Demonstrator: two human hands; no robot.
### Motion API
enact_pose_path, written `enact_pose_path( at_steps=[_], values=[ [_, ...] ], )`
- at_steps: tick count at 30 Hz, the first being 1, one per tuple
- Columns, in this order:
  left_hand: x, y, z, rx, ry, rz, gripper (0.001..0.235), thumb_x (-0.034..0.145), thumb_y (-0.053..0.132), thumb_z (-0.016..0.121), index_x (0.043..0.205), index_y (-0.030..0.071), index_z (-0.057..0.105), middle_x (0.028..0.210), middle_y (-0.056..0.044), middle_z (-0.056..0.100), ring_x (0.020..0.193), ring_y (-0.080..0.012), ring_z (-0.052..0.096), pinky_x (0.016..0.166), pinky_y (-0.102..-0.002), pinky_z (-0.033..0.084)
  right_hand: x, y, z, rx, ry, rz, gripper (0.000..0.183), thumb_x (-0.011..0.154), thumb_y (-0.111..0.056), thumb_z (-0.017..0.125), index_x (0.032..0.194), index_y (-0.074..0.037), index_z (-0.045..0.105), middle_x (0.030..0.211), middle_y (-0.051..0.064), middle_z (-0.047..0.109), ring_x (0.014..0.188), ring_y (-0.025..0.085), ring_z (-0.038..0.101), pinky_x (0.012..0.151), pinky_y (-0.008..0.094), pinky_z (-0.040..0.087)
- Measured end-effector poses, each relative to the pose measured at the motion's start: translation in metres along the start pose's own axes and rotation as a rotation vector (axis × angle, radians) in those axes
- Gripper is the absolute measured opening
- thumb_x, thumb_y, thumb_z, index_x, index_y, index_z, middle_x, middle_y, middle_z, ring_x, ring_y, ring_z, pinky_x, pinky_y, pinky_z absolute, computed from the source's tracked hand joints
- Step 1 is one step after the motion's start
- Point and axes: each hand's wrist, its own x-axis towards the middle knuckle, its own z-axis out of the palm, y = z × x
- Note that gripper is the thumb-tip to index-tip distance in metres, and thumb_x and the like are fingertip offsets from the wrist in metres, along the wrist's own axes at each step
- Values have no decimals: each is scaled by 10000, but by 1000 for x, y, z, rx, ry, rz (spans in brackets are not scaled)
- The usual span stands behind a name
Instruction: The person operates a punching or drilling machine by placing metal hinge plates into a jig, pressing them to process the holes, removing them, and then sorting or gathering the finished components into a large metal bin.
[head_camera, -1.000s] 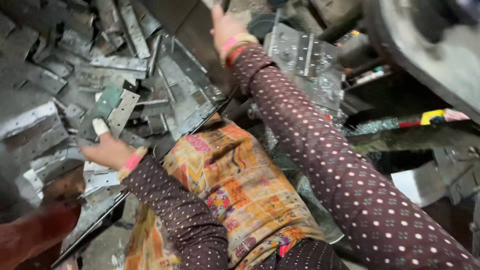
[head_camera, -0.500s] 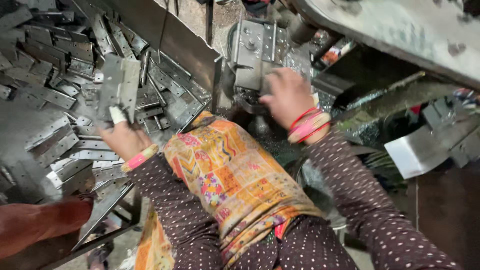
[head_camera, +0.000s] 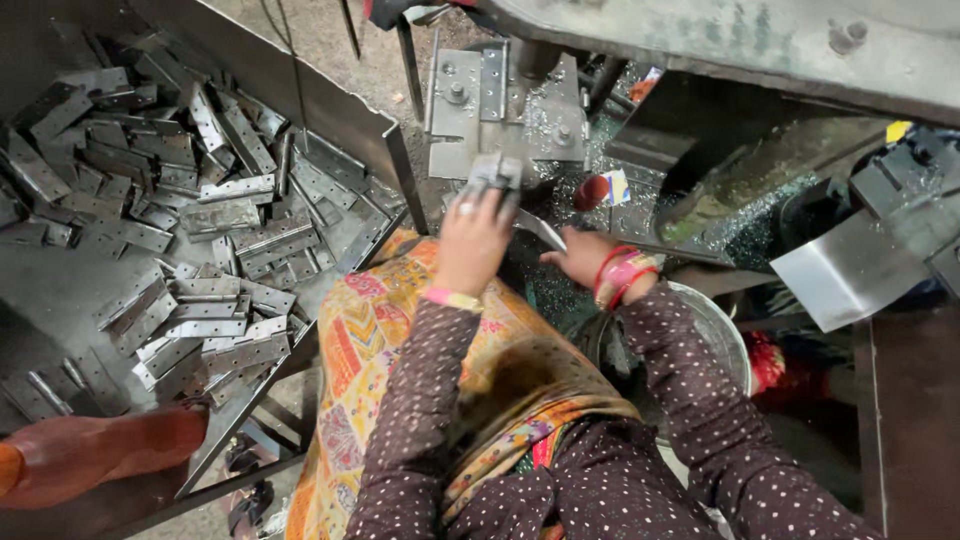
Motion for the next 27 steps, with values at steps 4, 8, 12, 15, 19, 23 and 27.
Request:
enact_pose_path(
  at_steps=[4,8,12,15,19,23,27],
  values=[
    [8,2,48,74,-65,18,412,970,189,602,1367,80,631,1386,-114,577,1311,-300,566,1145,-559,387,-9,-18,-6,-185,25,1,521,950,-503,655,1118,-11,624,981,251,731,951,462,711,850,556,546],
    [9,3,50,123,-102,-121,468,935,158,554,1389,63,616,1497,-90,541,1358,-229,529,1170,-633,297,-16,-27,-13,-188,-8,72,502,938,-467,683,1121,-6,603,987,273,728,980,472,700,854,555,547],
    [10,9,49,158,-174,-319,431,905,160,547,1300,18,643,1444,-96,549,1383,-284,493,1121,-683,235,-4,-26,-7,-197,-16,36,509,921,-424,721,1121,26,590,982,285,728,978,472,705,856,550,550],
    [19,1,59,253,-111,-236,349,905,164,568,1214,50,682,1475,-82,549,1395,-258,520,1193,-633,269,-1,-24,-4,-192,6,10,502,924,-411,724,1102,40,594,981,285,723,975,474,706,845,549,555],
    [34,-10,67,93,-175,-302,364,911,155,596,1241,35,693,1439,-87,575,1316,-266,562,1138,-615,324,-1,-18,7,-171,4,114,510,902,-447,736,1106,2,607,982,278,721,980,463,704,852,537,557],
    [33,-8,62,119,-177,-287,406,850,191,636,1219,35,703,1381,-91,598,1278,-271,577,1113,-601,351,-7,17,83,-11,133,103,462,887,-373,733,1099,6,578,871,287,718,831,477,710,726,555,566],
    [33,-14,62,122,-87,-294,359,815,192,635,1139,63,723,1369,-84,608,1305,-277,573,1103,-592,364,-14,46,169,81,265,150,415,946,-439,725,955,-38,618,834,280,704,801,490,689,700,586,543]
  ],
)
